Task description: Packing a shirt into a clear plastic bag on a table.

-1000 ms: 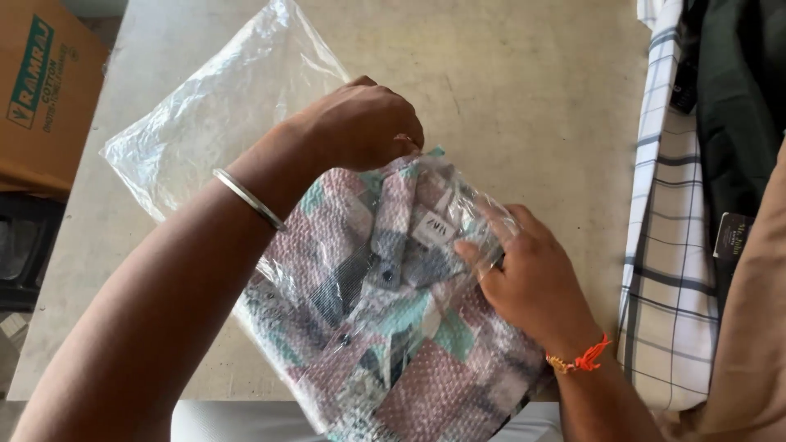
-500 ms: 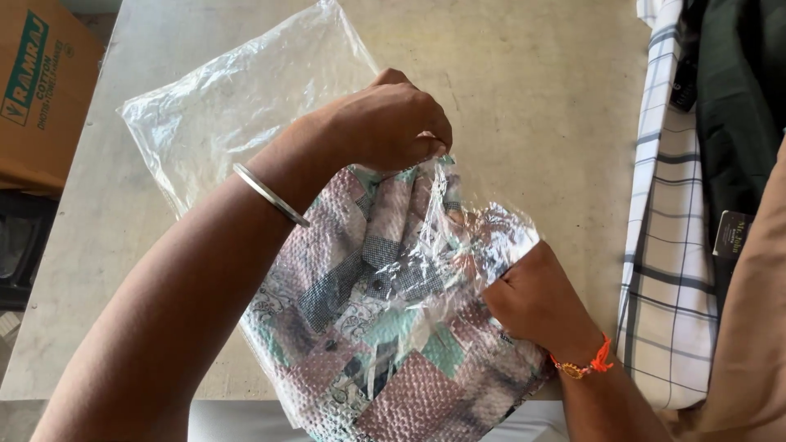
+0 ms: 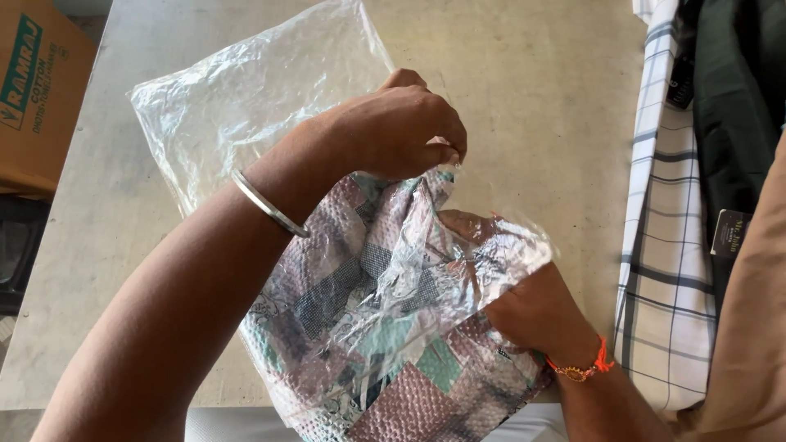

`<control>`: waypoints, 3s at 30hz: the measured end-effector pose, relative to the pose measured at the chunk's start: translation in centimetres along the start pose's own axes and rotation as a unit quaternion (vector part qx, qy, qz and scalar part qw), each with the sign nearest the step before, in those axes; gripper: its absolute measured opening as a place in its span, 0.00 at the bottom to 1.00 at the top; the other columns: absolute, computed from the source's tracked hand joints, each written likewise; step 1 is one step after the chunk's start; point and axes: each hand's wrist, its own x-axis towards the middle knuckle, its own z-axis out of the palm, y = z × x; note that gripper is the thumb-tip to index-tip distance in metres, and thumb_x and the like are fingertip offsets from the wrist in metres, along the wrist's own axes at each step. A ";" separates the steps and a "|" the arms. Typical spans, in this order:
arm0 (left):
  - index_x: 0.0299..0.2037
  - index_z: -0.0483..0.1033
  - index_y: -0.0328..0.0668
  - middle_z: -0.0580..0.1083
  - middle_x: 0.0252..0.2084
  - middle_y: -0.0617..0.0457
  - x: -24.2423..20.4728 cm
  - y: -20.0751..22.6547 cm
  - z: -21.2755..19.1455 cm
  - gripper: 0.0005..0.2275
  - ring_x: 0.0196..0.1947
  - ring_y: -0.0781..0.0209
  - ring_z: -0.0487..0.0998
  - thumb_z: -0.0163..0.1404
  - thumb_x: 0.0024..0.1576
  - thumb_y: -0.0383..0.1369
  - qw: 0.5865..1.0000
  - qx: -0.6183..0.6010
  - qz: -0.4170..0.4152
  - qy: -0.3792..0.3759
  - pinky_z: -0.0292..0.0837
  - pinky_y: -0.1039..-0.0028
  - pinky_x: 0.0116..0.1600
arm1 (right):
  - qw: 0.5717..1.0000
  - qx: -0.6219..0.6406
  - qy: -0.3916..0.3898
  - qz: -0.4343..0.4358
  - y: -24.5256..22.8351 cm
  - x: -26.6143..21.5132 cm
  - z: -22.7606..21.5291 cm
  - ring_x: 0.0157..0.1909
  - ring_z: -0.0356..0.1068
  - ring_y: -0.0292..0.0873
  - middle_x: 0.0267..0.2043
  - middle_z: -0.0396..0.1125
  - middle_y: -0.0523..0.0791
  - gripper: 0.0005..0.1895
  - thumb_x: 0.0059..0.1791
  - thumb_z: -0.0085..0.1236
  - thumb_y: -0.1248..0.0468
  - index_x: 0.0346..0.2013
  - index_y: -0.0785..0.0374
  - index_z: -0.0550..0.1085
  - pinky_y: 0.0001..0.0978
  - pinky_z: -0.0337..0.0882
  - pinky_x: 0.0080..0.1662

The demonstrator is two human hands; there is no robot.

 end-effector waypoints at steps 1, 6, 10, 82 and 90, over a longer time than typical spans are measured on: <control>0.41 0.86 0.55 0.83 0.41 0.62 0.1 0.2 -0.1 0.06 0.40 0.64 0.79 0.55 0.59 0.35 1.000 -0.005 0.015 0.003 0.51 0.58 0.66 | 0.995 -0.049 0.025 -0.088 0.4 0.0 0.0 0.48 0.73 0.55 0.56 0.73 0.50 0.22 0.49 0.55 0.70 0.58 0.55 0.74 0.43 0.73 0.51; 0.41 0.85 0.56 0.83 0.41 0.64 0.5 1.8 -0.6 0.07 0.40 0.69 0.81 0.53 0.59 0.33 0.998 -0.023 0.006 -0.056 0.46 0.58 0.71 | 0.960 -0.124 0.068 -0.240 0.5 0.1 0.2 0.56 0.72 0.54 0.63 0.70 0.51 0.19 0.52 0.58 0.67 0.58 0.56 0.70 0.41 0.69 0.59; 0.40 0.85 0.57 0.83 0.39 0.64 0.5 2.0 -1.0 0.06 0.45 0.65 0.78 0.54 0.59 0.35 0.996 0.030 -0.035 -0.082 0.42 0.55 0.73 | 0.990 -0.062 0.015 -0.128 0.9 0.2 0.3 0.66 0.65 0.58 0.67 0.65 0.53 0.35 0.49 0.60 0.64 0.71 0.61 0.63 0.50 0.59 0.68; 0.64 0.75 0.63 0.69 0.68 0.62 -19.6 15.6 9.5 0.19 0.71 0.58 0.65 0.44 0.62 0.39 0.980 0.042 -0.108 0.165 0.55 0.53 0.72 | 0.939 -0.299 0.056 -0.160 1.5 -15.5 2.5 0.62 0.71 0.47 0.59 0.71 0.48 0.34 0.39 0.65 0.60 0.60 0.61 0.74 0.48 0.68 0.64; 0.62 0.75 0.59 0.69 0.69 0.64 -19.0 15.8 9.7 0.17 0.72 0.58 0.65 0.45 0.63 0.39 0.980 0.050 -0.078 0.177 0.58 0.54 0.73 | 0.945 -0.275 0.057 -0.166 2.5 -15.7 1.8 0.55 0.74 0.48 0.48 0.74 0.48 0.22 0.38 0.65 0.62 0.47 0.56 0.79 0.50 0.71 0.57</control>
